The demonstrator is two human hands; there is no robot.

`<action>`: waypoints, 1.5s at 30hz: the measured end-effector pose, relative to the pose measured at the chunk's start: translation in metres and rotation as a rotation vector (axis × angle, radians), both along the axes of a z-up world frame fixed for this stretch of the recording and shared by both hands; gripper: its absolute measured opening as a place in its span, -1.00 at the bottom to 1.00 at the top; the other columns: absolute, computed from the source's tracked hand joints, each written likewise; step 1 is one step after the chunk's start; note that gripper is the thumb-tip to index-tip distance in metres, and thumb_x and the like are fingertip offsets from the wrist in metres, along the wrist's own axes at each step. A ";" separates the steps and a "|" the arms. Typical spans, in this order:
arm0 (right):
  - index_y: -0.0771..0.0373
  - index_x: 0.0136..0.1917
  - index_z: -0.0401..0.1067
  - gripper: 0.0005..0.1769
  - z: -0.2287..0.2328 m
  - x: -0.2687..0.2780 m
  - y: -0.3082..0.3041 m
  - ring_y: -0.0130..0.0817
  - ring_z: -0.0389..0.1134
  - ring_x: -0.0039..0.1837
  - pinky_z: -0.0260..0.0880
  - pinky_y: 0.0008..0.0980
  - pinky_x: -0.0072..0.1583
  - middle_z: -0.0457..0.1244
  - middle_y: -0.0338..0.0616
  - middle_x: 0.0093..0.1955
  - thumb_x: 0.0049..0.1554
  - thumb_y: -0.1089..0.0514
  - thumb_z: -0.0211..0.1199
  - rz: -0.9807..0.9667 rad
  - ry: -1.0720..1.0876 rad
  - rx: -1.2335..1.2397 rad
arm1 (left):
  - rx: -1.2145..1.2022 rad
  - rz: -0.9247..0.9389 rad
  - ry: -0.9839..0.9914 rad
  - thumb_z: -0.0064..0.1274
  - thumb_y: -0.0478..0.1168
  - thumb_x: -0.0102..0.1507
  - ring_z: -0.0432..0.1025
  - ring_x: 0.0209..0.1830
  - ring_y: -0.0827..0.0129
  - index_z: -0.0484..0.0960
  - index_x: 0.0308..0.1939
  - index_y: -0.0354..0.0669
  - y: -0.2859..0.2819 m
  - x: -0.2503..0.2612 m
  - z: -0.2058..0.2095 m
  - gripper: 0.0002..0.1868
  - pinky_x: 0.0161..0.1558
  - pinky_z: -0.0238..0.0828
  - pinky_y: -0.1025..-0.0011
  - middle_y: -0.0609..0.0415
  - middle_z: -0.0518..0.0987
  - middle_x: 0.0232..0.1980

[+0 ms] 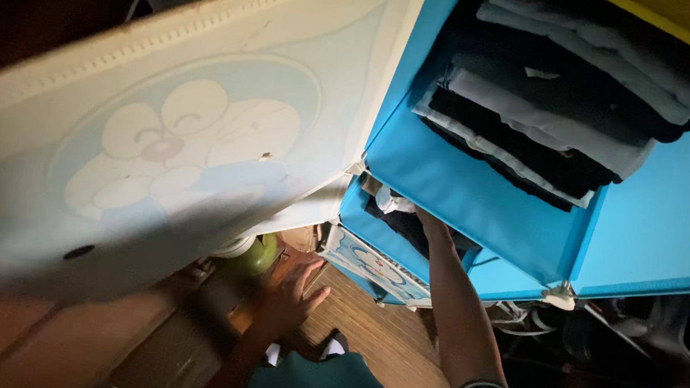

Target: The person folds a dark garment on the floor and places it into a blue storage unit. They then fold a white towel and place it in the same unit. The person proceeds to pull out several pairs of underwear from the unit, unfold them, and drop them onto the floor.

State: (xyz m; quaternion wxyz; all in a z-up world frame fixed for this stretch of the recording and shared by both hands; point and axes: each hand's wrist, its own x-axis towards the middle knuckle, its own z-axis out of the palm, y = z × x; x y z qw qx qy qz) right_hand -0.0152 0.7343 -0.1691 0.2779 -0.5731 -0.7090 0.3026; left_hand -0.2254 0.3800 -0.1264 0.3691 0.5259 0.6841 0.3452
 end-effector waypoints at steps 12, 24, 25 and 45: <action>0.26 0.29 0.35 -0.39 -0.015 0.001 -0.067 -0.18 0.38 0.20 0.44 -0.07 0.24 0.33 -0.04 0.19 0.09 -0.10 0.38 0.082 1.237 -0.349 | 0.848 -0.380 0.556 -0.14 -0.20 0.50 0.37 0.53 0.04 0.27 0.52 0.16 0.014 -0.010 -0.007 -0.51 0.46 0.34 0.30 -0.17 0.36 0.56; 0.30 0.26 0.41 -0.51 0.000 -0.010 -0.037 -0.25 0.32 0.11 0.36 -0.24 0.08 0.32 -0.06 0.14 0.09 0.14 0.39 -0.250 0.416 -0.384 | 0.823 -0.312 0.518 -0.02 -0.07 0.58 0.38 0.46 0.07 0.25 0.56 0.13 -0.027 -0.015 -0.008 -0.53 0.45 0.34 0.30 -0.22 0.38 0.54; 0.29 0.28 0.40 -0.51 -0.005 -0.012 -0.030 -0.25 0.31 0.13 0.36 -0.25 0.11 0.31 -0.06 0.16 0.10 0.14 0.38 -0.247 0.354 -0.344 | 0.496 -0.233 0.343 0.01 -0.02 0.51 0.38 0.43 0.03 0.27 0.52 0.06 -0.032 -0.017 -0.010 -0.48 0.40 0.32 0.21 -0.21 0.40 0.48; 0.24 0.20 0.41 -0.71 -0.011 -0.001 0.020 -0.14 0.35 0.18 0.36 -0.13 0.25 0.35 -0.07 0.14 0.30 0.05 0.19 -0.093 -0.128 0.138 | -0.281 -0.048 -0.028 -0.01 0.23 0.29 0.44 0.26 0.00 0.32 0.42 -0.12 -0.046 -0.017 0.016 -0.25 0.24 0.39 0.04 -0.22 0.49 0.25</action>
